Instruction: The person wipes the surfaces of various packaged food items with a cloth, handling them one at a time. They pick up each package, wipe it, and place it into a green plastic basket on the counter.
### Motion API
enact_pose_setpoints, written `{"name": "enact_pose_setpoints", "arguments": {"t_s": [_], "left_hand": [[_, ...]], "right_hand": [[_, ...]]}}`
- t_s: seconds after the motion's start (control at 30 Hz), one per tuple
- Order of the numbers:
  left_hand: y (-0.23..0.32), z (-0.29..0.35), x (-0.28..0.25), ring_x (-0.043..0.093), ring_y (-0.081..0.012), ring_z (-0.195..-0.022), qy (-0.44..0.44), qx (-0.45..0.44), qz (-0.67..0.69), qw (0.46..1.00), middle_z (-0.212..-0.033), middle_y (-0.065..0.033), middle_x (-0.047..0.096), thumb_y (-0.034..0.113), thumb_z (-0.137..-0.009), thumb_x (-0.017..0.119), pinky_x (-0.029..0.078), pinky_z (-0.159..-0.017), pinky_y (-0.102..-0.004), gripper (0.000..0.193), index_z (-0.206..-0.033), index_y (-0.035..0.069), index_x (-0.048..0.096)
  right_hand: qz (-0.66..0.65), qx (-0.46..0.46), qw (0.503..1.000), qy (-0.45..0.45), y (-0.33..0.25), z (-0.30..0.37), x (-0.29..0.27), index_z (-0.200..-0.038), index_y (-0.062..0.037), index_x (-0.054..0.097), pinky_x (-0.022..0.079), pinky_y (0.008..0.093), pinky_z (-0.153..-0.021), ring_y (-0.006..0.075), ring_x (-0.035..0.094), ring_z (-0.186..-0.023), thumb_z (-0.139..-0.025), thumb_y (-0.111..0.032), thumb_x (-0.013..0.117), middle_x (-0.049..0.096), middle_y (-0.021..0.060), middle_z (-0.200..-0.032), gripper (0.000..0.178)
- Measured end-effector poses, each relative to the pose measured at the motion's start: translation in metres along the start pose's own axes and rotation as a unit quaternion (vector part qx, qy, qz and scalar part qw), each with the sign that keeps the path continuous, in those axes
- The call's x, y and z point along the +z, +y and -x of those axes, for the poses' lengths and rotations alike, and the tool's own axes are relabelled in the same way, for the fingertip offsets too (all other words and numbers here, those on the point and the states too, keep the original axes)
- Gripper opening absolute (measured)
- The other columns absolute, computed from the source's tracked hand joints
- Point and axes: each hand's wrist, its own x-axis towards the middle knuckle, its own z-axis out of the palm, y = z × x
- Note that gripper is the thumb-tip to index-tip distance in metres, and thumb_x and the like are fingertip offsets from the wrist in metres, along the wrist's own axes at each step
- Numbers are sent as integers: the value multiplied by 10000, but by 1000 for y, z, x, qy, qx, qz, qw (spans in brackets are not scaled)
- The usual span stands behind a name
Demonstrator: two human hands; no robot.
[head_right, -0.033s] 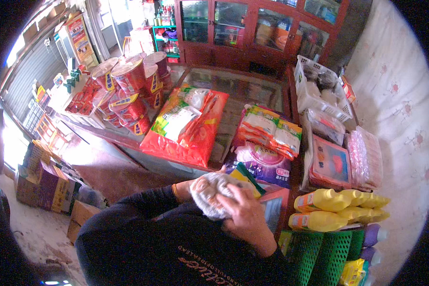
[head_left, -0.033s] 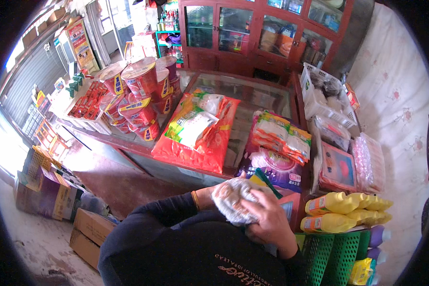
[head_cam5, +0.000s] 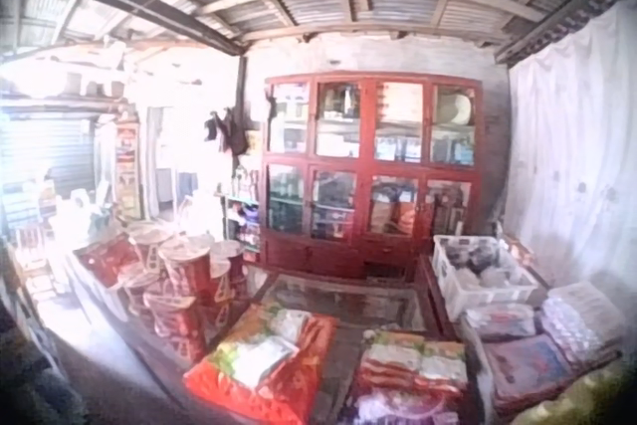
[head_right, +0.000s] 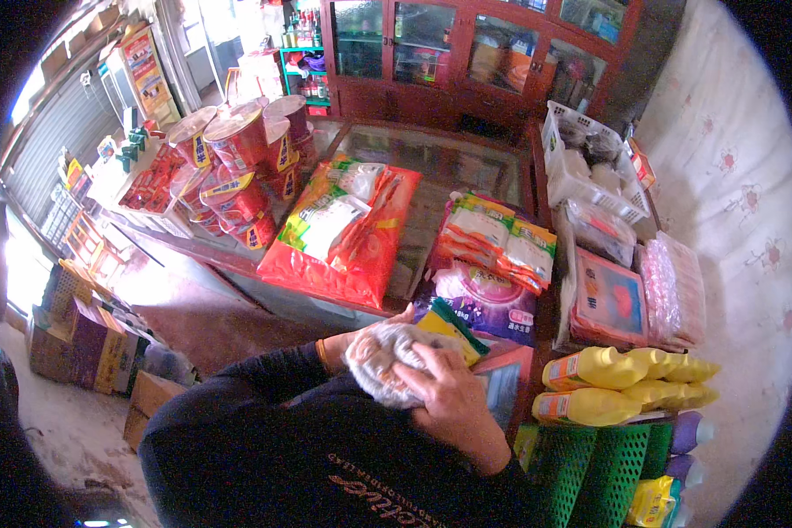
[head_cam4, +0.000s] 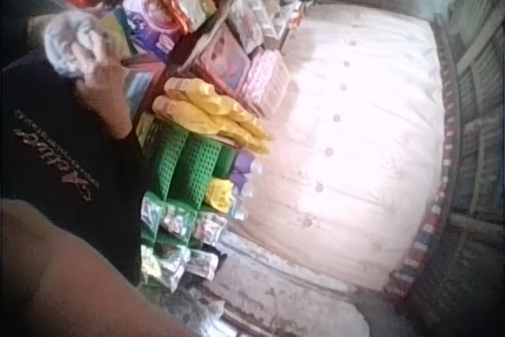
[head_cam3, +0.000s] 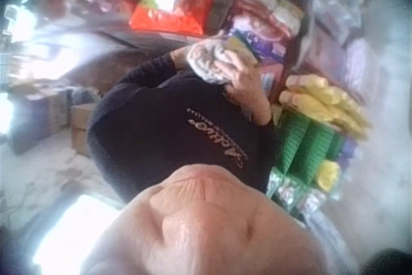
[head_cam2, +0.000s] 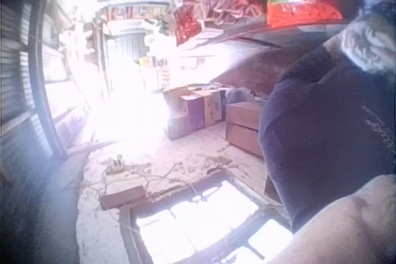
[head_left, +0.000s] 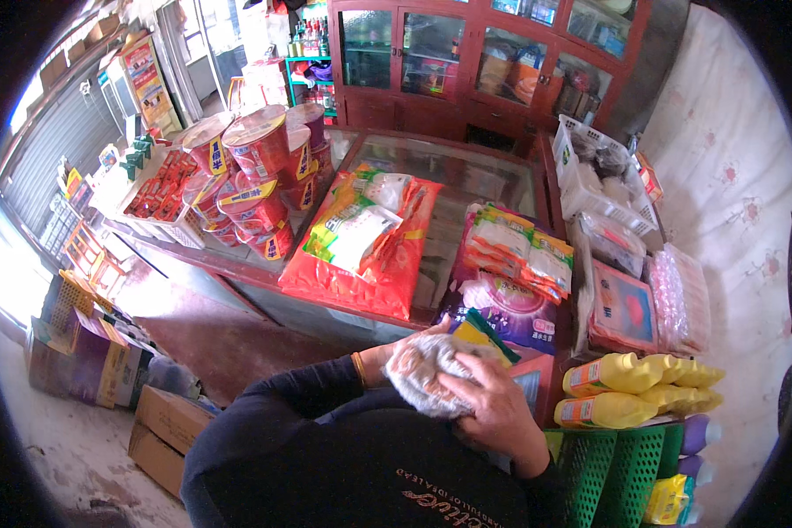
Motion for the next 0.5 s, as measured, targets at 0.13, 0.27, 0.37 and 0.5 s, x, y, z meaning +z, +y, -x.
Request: {"name": "enact_pose_setpoints", "arguments": {"t_s": [0.13,0.27,0.37,0.5], "left_hand": [[0,3,37,557,-257,-1112,28,19,-47,998,-1257,-156,539,497,-906,485,440,-968,-392,640,-1318,12,419],[3,-5,25,582,-238,-1068,92,75,-206,971,-1205,-146,572,321,-870,618,460,-937,-355,554,-1284,-2,439],[9,-6,36,585,-232,-1064,132,109,-265,949,-1190,-143,581,290,-856,639,462,-926,-342,566,-1288,-12,432],[33,-3,30,526,-270,-1176,144,168,-260,940,-1303,-173,508,375,-885,592,423,-997,-401,631,-1345,-1,378]], "right_hand": [[-31,-28,998,-44,-1,4,-4,-1161,-127,610,423,433,-966,360,479,-1125,-605,-98,652,496,160,-1243,558],[-86,-22,995,-55,4,12,-13,-1175,-113,601,415,416,-977,360,468,-1157,-600,-112,667,493,168,-1248,579],[-152,-9,987,-45,20,28,-25,-1186,-93,593,422,394,-969,358,472,-1182,-599,-123,682,485,176,-1274,595],[-328,111,924,162,40,75,-22,-1231,-66,551,443,396,-949,341,519,-1144,-643,-83,671,502,175,-1280,600]]}}
